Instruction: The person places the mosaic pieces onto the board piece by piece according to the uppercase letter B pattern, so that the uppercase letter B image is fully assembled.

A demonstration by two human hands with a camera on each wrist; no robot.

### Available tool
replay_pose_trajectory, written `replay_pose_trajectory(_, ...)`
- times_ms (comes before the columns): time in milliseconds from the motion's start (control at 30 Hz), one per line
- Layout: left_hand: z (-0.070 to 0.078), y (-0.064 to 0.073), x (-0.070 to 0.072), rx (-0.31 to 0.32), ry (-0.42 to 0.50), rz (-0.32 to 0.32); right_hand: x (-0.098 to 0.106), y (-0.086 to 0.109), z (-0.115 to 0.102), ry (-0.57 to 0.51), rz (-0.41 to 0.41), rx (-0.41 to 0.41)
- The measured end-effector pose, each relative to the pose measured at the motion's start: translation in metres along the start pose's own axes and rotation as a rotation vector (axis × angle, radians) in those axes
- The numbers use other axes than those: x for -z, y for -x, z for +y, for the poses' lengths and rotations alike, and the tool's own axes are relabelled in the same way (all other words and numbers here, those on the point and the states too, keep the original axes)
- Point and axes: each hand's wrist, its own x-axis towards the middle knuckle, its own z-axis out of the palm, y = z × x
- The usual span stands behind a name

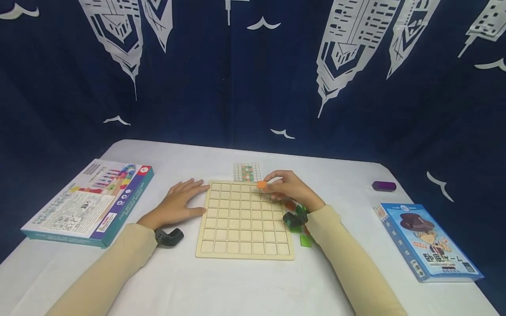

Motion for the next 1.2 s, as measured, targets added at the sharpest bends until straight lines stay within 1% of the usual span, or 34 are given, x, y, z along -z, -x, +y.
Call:
replay_pose_trajectory(133, 0.000, 0.000, 0.000, -0.003, 0.001, 0.001, -0.008, -0.006, -0.002, -0.001, -0.032, 0.025)
replay_pose_trajectory(267, -0.001, 0.000, 0.000, -0.002, -0.002, 0.000, -0.014, -0.010, -0.004, -0.008, -0.059, 0.023)
replay_pose_trajectory(467, -0.002, -0.001, -0.001, 0.002, 0.004, -0.004, -0.023, -0.017, -0.008, -0.003, -0.065, 0.013)
replay_pose_trajectory(700, -0.003, -0.002, -0.001, 0.000, -0.003, -0.003, -0.037, -0.029, -0.010, -0.065, -0.084, 0.000)
replay_pose_trajectory(833, -0.002, -0.003, 0.000, 0.003, 0.003, -0.008, -0.042, -0.030, -0.011, -0.063, -0.106, 0.018)
replay_pose_trajectory(1033, 0.000, -0.004, 0.001, -0.007, 0.004, -0.004, -0.046, -0.029, -0.016, 0.000, -0.138, 0.040)
replay_pose_trajectory(1200, 0.000, -0.004, 0.002, -0.001, 0.002, -0.005, -0.051, -0.029, -0.022, 0.108, -0.157, 0.055)
